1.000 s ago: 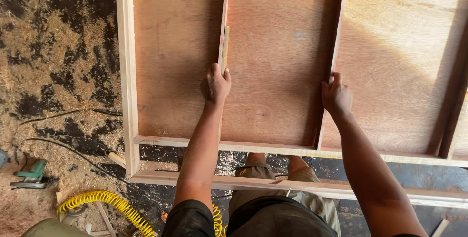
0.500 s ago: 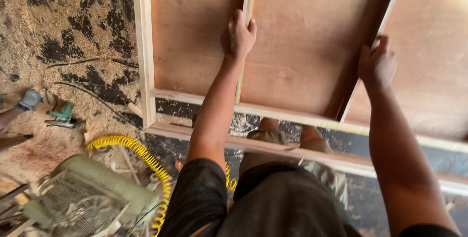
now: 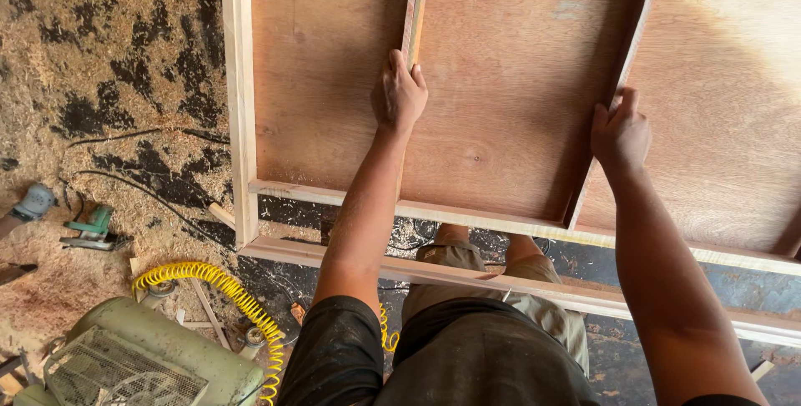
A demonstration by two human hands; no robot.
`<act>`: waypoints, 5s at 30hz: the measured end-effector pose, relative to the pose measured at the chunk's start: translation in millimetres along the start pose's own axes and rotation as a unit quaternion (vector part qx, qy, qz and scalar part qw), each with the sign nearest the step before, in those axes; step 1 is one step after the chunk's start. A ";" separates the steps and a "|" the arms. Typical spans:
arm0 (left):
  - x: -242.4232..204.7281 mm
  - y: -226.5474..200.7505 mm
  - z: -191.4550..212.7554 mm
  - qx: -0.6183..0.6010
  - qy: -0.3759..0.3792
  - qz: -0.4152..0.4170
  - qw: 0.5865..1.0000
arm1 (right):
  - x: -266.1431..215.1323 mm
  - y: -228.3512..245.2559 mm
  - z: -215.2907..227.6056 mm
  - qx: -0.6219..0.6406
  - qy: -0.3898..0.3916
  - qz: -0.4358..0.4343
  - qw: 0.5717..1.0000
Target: The person assembles a wooden frame by positioning wooden slats within a large rectangular structure and hammering nails into the joints, using a nail gun for final securement.
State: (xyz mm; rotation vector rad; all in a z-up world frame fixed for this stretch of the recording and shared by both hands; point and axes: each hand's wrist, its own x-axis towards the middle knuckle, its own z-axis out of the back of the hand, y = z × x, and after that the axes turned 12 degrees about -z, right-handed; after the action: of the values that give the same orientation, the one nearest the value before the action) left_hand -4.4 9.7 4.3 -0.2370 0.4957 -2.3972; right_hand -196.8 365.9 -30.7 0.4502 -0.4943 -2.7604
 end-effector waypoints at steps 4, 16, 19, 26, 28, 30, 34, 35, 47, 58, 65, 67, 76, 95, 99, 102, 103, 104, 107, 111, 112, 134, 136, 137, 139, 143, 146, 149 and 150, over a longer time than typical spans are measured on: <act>-1.0 -5.8 -0.4 0.002 0.010 0.014 1.000 | -1.5 -1.8 -0.7 0.007 -0.011 0.004 1.000; -3.9 -38.5 14.0 0.081 -0.035 0.018 0.996 | -30.9 0.7 33.9 0.011 -0.007 -0.078 0.997; -31.4 -86.7 6.3 0.077 -0.103 -0.033 0.991 | -35.4 -38.6 52.9 0.088 -0.028 -0.147 0.985; -126.2 -272.9 -69.3 -0.122 0.222 -0.064 0.965 | -52.9 -239.1 123.6 -0.003 -0.266 -0.262 0.928; -152.0 -308.3 -79.5 -0.083 0.297 -0.004 0.951 | -65.9 -290.8 142.0 -0.044 -0.294 -0.240 0.924; -170.4 -321.8 -87.0 -0.031 0.308 0.040 0.950 | -88.2 -328.9 159.7 -0.082 -0.228 -0.268 0.933; -204.6 -322.5 -101.1 0.001 0.250 0.051 0.967 | -112.5 -378.0 189.6 0.001 -0.080 -0.304 0.949; -210.3 -320.6 -105.3 0.024 0.243 0.037 0.969 | -112.7 -381.8 192.9 -0.036 -0.039 -0.260 0.964; -234.5 -298.5 -133.8 0.019 0.189 0.055 0.980 | -111.3 -406.0 213.5 0.011 0.056 -0.132 0.990; -233.2 -292.0 -130.1 -0.029 0.193 0.021 0.981 | -91.0 -456.0 226.3 0.319 0.272 -0.096 0.903; -231.4 -292.7 -129.9 -0.034 0.197 0.021 0.980 | -130.6 -399.4 202.0 0.150 0.220 -0.134 0.955; -232.4 -292.7 -127.1 -0.033 0.195 0.031 0.980 | -133.4 -372.2 183.3 0.117 0.136 -0.121 0.976; -232.6 -293.5 -124.7 -0.035 0.203 0.032 0.978 | -120.1 -302.0 174.3 -0.018 0.041 -0.114 0.992; -229.6 -295.5 -124.2 -0.028 0.150 -0.010 0.988 | -105.9 -349.6 186.0 0.036 0.035 -0.081 0.995; -229.5 -295.0 -124.6 -0.046 0.180 0.016 0.982 | -109.2 -343.6 175.1 0.003 0.138 -0.135 0.981; -231.8 -291.0 -127.6 -0.053 0.183 0.026 0.981 | -113.1 -340.8 173.7 -0.032 0.130 -0.114 0.984; -230.7 -290.0 -128.2 -0.057 0.174 0.023 0.983 | -110.4 -338.7 174.9 -0.045 0.082 -0.070 0.993; -230.9 -289.5 -129.0 -0.052 0.166 0.033 0.984 | -110.6 -336.3 175.9 -0.043 0.087 -0.057 0.994; -234.4 -286.2 -134.2 -0.039 0.144 0.019 0.989 | -113.1 -327.9 173.6 -0.031 0.100 -0.076 0.992; -235.5 -280.8 -137.6 -0.070 0.147 0.008 0.987 | -113.7 -323.8 161.3 -0.028 0.087 -0.089 0.992; -233.0 -280.5 -136.8 -0.071 0.162 0.014 0.984 | -110.9 -322.8 157.4 -0.033 0.072 -0.081 0.994; -226.3 -296.2 -119.5 -0.050 0.201 0.028 0.978 | -100.3 -308.6 159.5 -0.136 0.131 -0.119 0.975; -224.9 -299.8 -114.1 -0.041 0.223 0.035 0.973 | -99.6 -302.7 174.4 -0.134 0.141 -0.121 0.974; -224.9 -301.8 -111.7 -0.041 0.220 0.034 0.974 | -97.7 -299.3 179.8 -0.131 0.154 -0.122 0.972; -226.2 -307.0 -111.5 -0.024 0.146 0.002 0.989 | -77.4 -296.0 187.9 -0.123 0.119 -0.121 0.978; -262.8 -340.7 -135.0 -0.038 -0.046 0.012 0.998 | -9.8 -295.0 191.3 0.013 -0.034 -0.063 0.997; -293.1 -391.5 -147.6 -0.200 0.058 0.008 0.978 | 51.7 -283.7 193.1 0.065 -0.050 -0.068 0.994; -280.4 -437.0 -143.9 -0.243 0.061 -0.094 0.964 | 103.5 -267.1 200.2 0.116 -0.092 -0.038 0.988; -260.6 -449.1 -147.0 -0.264 0.051 -0.114 0.957 | 116.9 -260.9 202.2 0.139 -0.081 -0.042 0.986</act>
State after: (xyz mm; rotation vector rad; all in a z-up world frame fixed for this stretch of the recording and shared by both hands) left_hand -110.1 537.4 43.9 -0.4235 1.2151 -2.4598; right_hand -435.2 616.9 22.0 0.3159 -0.9271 -2.8331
